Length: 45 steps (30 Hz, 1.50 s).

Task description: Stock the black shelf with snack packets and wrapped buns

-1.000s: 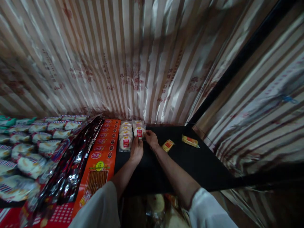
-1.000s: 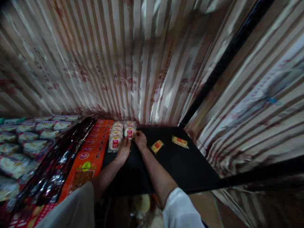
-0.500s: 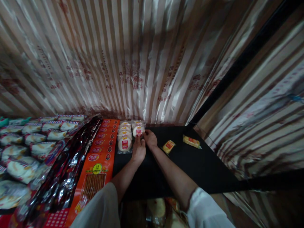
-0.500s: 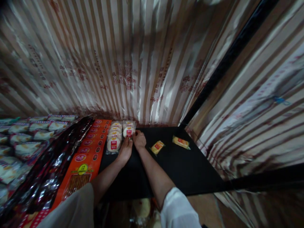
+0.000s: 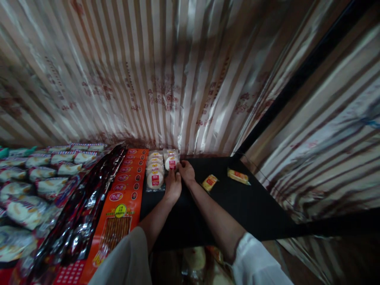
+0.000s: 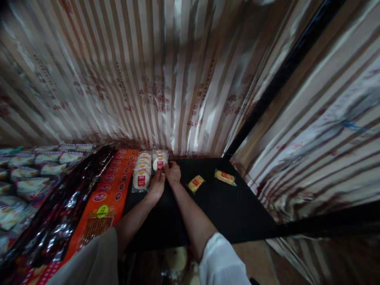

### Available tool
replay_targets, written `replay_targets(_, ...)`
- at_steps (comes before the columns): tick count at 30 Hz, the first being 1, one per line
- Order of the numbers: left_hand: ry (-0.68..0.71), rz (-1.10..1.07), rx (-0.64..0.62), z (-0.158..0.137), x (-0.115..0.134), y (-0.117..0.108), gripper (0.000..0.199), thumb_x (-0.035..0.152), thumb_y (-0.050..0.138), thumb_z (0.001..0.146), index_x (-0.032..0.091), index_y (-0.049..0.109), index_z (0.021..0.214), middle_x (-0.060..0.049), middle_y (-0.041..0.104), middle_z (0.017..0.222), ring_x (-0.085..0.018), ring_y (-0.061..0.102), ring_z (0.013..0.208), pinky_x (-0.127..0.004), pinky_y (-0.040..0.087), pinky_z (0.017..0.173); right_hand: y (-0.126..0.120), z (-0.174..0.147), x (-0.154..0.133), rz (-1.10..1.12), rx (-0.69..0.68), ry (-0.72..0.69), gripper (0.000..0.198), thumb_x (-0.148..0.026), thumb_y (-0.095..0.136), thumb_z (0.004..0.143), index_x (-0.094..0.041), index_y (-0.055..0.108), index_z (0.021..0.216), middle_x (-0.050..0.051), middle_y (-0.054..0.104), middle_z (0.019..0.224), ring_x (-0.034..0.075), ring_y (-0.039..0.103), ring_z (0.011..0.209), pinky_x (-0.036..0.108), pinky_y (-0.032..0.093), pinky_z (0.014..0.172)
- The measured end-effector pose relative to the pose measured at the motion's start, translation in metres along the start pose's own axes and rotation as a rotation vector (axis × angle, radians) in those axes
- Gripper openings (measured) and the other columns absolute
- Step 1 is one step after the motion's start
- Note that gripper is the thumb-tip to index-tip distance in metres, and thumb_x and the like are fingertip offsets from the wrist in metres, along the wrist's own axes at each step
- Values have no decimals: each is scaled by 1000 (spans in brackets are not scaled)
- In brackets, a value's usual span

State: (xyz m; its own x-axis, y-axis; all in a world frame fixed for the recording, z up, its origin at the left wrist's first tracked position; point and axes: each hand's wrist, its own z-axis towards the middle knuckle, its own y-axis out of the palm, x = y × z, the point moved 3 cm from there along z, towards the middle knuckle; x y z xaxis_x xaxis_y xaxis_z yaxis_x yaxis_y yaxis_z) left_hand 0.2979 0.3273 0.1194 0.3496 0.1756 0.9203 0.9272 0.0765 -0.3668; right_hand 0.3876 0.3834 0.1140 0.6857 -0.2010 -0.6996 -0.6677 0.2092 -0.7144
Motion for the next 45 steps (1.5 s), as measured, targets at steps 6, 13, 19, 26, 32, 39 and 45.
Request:
replay_targets(6,7,-7,20,-33,6,-8,34,17,39,86,16,59,114,-9,54,131,-18,41,129,-31,26,112,-18,-41,5,138,61,-137,34,-26,46,81,-14,60,110,11,63,105,19,61,92,31,46,88)
replay_targets(13,53,-15,-45,-112,5,-8,26,16,43,82,21,64,96,-6,64,107,-18,58,105,-32,46,94,-64,-124,40,262,61,-181,33,-28,45,78,-17,62,104,9,64,106,20,60,93,35,46,88)
replay_targets(19,235,160,-311,-197,-13,0,31,13,39,78,19,65,93,-7,65,99,-18,59,95,-30,45,90,-105,-213,102,228,69,-98,36,-37,42,81,-18,62,104,11,64,108,22,61,95,36,49,84)
replay_targets(26,246,383,-475,-261,-45,14,43,17,42,75,16,60,114,-11,59,120,-23,48,115,-34,30,105,-123,-294,147,-108,-150,-98,37,-36,55,76,-22,66,108,9,64,115,26,54,113,38,39,100)
replay_targets(32,216,343,-447,-279,-69,28,47,13,44,71,17,63,113,-11,62,119,-24,49,116,-33,30,107,-106,-323,147,-276,-316,-104,50,-30,59,74,-15,59,122,16,47,137,29,36,131,38,32,106)
replay_targets(39,149,398,-393,-292,-55,26,49,8,43,71,5,59,117,-19,57,123,-27,49,119,-34,32,106,-106,-331,138,-203,-270,-134,40,-18,53,72,-18,63,111,13,56,126,25,48,121,33,38,102)
replay_targets(45,-2,188,-276,-299,-38,23,42,2,43,72,9,60,110,-16,62,115,-21,54,111,-27,36,99,-108,-343,132,-51,-171,-237,28,-21,41,79,-21,66,91,12,68,94,24,63,95,32,48,86)
